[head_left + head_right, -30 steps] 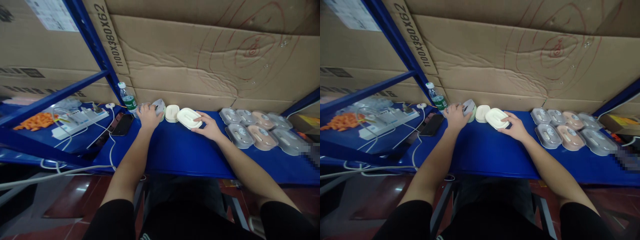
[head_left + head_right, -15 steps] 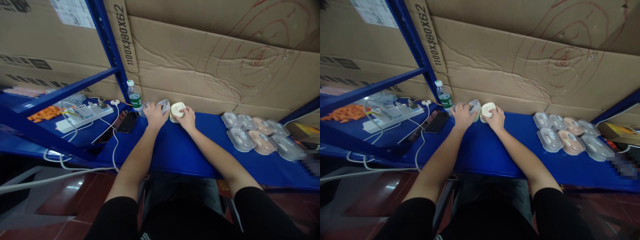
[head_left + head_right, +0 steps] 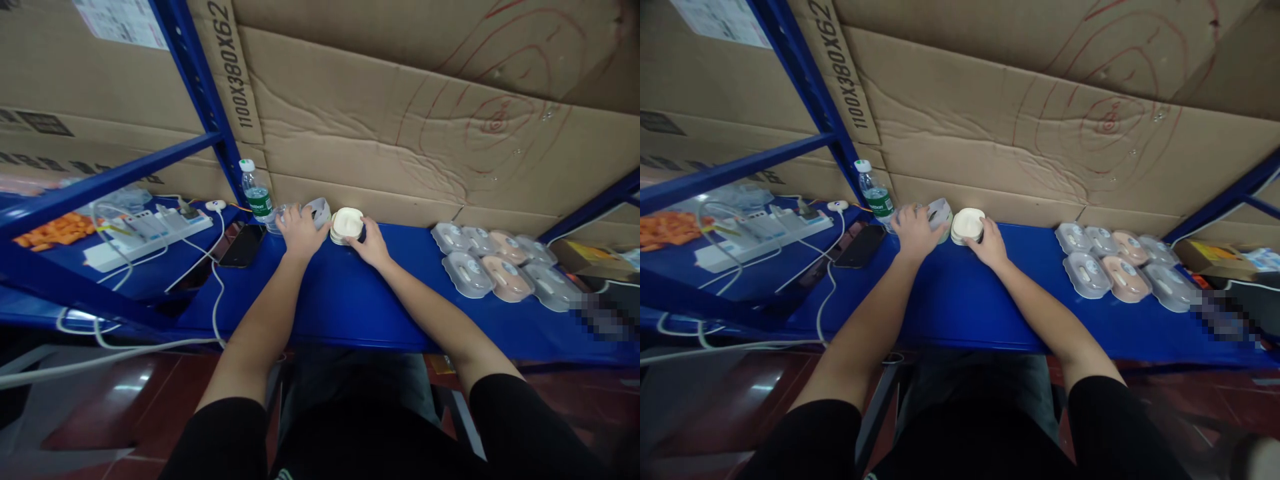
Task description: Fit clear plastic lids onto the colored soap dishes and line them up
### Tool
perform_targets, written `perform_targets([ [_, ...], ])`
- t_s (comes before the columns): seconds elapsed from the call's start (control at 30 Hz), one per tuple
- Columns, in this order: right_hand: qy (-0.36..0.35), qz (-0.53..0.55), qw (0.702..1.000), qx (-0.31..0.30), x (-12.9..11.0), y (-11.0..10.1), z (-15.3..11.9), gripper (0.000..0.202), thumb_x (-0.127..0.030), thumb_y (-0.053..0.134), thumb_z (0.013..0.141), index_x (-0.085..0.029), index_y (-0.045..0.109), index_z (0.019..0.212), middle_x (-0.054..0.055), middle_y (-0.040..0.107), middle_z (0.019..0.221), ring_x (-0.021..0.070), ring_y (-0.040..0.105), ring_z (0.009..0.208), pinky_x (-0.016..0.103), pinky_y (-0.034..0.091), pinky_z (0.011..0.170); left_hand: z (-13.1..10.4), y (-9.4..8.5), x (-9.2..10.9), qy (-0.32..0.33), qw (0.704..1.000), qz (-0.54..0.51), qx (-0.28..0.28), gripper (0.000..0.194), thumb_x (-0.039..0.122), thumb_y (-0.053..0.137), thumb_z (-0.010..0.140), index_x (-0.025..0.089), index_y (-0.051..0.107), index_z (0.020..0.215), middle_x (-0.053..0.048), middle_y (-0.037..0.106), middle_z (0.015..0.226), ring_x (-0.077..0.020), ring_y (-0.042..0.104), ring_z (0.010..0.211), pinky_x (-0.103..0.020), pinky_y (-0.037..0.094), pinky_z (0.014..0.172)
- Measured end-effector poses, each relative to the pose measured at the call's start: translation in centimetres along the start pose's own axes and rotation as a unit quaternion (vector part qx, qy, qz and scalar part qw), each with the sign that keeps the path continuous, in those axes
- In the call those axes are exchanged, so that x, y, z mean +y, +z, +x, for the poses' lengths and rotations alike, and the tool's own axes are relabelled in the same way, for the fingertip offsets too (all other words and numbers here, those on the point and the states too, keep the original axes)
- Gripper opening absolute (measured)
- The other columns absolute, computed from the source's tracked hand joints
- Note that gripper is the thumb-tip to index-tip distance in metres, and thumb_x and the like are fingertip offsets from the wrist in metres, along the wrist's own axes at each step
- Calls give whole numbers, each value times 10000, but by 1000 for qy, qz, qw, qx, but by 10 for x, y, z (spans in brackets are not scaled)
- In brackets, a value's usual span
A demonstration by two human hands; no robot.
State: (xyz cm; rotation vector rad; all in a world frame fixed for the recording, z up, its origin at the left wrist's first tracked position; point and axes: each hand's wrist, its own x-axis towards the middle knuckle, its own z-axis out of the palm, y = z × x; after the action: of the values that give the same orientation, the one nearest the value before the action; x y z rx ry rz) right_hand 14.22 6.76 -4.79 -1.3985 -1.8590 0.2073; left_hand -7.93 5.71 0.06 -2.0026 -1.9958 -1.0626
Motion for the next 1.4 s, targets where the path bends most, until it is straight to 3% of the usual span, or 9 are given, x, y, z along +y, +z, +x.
perform_targets([
  [0.13,-11,22,999,-24,5,4,1,565,-435,613,950,-199,567,1461,166,582,1545,306,525,1464,540,394,1243,10,0,-18,-74,996,3,43,580,614,522,964,183,669,1322,-249,512,1557,-431,408,1485,-693,228,1214],
  [0.23,-26,32,999,-27,7,6,0,527,-378,574,957,-204,585,1453,152,586,1551,288,513,1481,537,381,1253,16,3,-30,-113,992,2,49,542,613,493,979,196,708,1251,-244,542,1530,-431,427,1468,-710,224,1206],
  [0.4,-35,26,998,-33,4,-2,-4,608,-428,590,956,-185,526,1509,172,509,1614,297,455,1525,534,363,1269,14,6,-24,-64,997,4,31,478,566,461,1007,237,716,1243,-175,564,1528,-380,433,1474,-663,201,1236],
  [0.5,-64,12,998,-21,-2,-24,-4,617,-499,611,956,-224,530,1502,158,507,1614,314,456,1519,566,369,1259,9,5,-13,19,1000,-2,4,441,545,506,993,260,710,1260,-131,601,1499,-352,467,1453,-602,155,1271],
  [0.63,-103,-11,995,-1,-7,-70,-7,575,-580,595,973,-229,599,1429,157,579,1536,336,510,1461,570,412,1220,6,7,-6,102,992,-4,-75,432,486,601,949,266,687,1311,-119,675,1415,-352,536,1384,-574,102,1286],
  [0.8,-81,-11,996,39,11,-104,-34,511,-627,561,985,-270,655,1340,136,647,1433,337,589,1363,580,459,1170,7,5,-8,87,993,14,-76,657,420,680,895,246,529,1510,-143,672,1416,-367,578,1333,-567,214,1234],
  [0.93,-74,-5,997,26,27,-98,-52,438,-594,590,978,-256,706,1231,135,708,1297,325,658,1246,557,513,1107,12,1,-14,46,994,16,-97,510,391,727,854,221,648,1328,-152,721,1308,-362,628,1258,-544,326,1151],
  [1.07,-108,-14,994,-16,27,-87,-53,359,-512,603,992,-257,718,1217,120,720,1284,314,660,1246,545,511,1104,15,-1,-19,61,987,55,-137,312,392,752,833,213,728,1087,-156,748,1212,-384,645,1213,-548,363,1090],
  [1.4,-151,-22,987,-45,21,-82,-59,301,-418,660,984,-238,736,1213,130,716,1296,326,674,1220,560,527,1058,15,-10,-15,133,966,117,-190,270,311,695,892,182,690,1129,-158,734,1232,-383,641,1208,-539,363,1063],
])
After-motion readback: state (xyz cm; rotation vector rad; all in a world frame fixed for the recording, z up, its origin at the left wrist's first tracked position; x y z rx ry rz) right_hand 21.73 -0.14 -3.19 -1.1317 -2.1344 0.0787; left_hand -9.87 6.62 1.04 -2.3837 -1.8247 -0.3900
